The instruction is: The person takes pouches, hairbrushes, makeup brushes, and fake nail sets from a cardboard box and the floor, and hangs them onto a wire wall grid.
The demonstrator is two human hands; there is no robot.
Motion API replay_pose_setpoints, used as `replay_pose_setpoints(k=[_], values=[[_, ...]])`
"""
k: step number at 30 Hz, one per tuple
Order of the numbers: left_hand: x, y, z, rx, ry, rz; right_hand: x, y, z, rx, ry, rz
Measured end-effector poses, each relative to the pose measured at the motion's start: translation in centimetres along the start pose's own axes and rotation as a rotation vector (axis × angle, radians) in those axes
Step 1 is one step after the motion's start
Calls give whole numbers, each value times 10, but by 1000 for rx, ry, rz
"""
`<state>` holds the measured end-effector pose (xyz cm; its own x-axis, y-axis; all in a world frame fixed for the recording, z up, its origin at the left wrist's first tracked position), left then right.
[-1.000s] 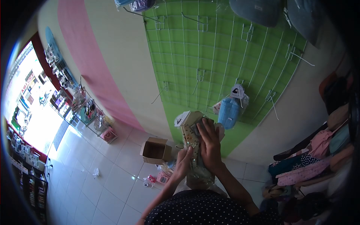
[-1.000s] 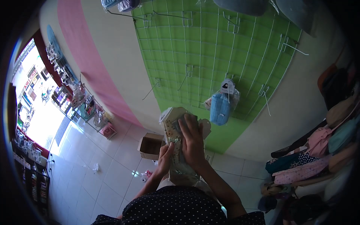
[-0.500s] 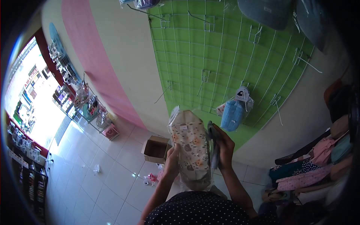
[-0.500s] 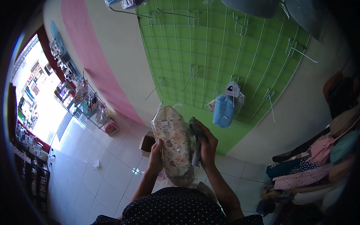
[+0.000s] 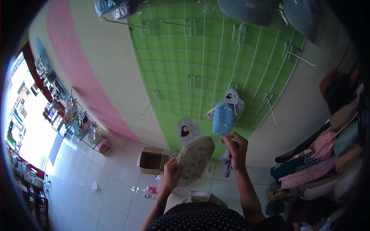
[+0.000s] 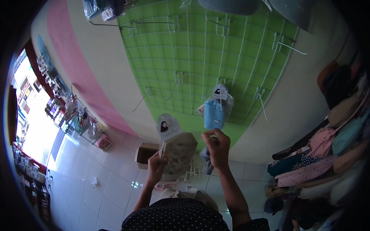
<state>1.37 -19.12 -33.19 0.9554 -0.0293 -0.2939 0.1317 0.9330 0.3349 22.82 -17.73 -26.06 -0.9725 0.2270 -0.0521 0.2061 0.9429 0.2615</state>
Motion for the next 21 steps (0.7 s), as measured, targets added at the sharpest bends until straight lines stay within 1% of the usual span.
replay_pose_setpoints(k=[1, 2, 3, 4, 5, 7, 9, 11, 13, 14, 17, 19, 21], values=[[4, 0, 4, 9, -10, -18, 7, 2, -6, 70, -103, -1], [9, -1, 8, 21, 89, -72, 12, 6, 0, 73, -108, 20], [13, -2, 13, 36, 191, -124, 21, 11, 12, 27, -47, -16], [13, -2, 19, 23, 170, -115, 25, 15, 18, -23, 15, -53], [15, -2, 18, 35, 167, -127, 20, 16, 19, -28, 13, -37], [11, -8, 8, 36, 215, -89, 29, 10, 36, 170, 179, -271], [5, -11, 1, 34, 241, -111, 24, 10, 43, 155, 176, -242], [-1, -13, -5, 30, 268, -130, -10, 17, 49, 86, 165, 109], [-17, -14, -6, 39, 90, 29, -37, 24, 54, 70, 193, 264], [-21, -13, -5, 16, 120, 69, -47, 26, 55, 20, 164, 317], [-30, -14, -10, -31, 168, 91, -62, 24, 54, -30, 98, 383], [-30, -14, -9, -22, 137, 110, -67, 23, 62, -12, 93, 406], [-30, -14, -11, -67, 147, 106, -71, 21, 64, -33, 45, 442]])
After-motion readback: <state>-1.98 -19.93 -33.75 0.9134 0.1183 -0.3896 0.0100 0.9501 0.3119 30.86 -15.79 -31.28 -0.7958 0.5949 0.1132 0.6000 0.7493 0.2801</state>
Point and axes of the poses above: each hand's wrist, its own y-axis towards the middle knuckle, its own x-axis out of the palm, z = x × y, the point moved 7 cm from there along y, towards the middle knuckle, and after that the axes turned 1 degree about z, right-handed, at the moved point
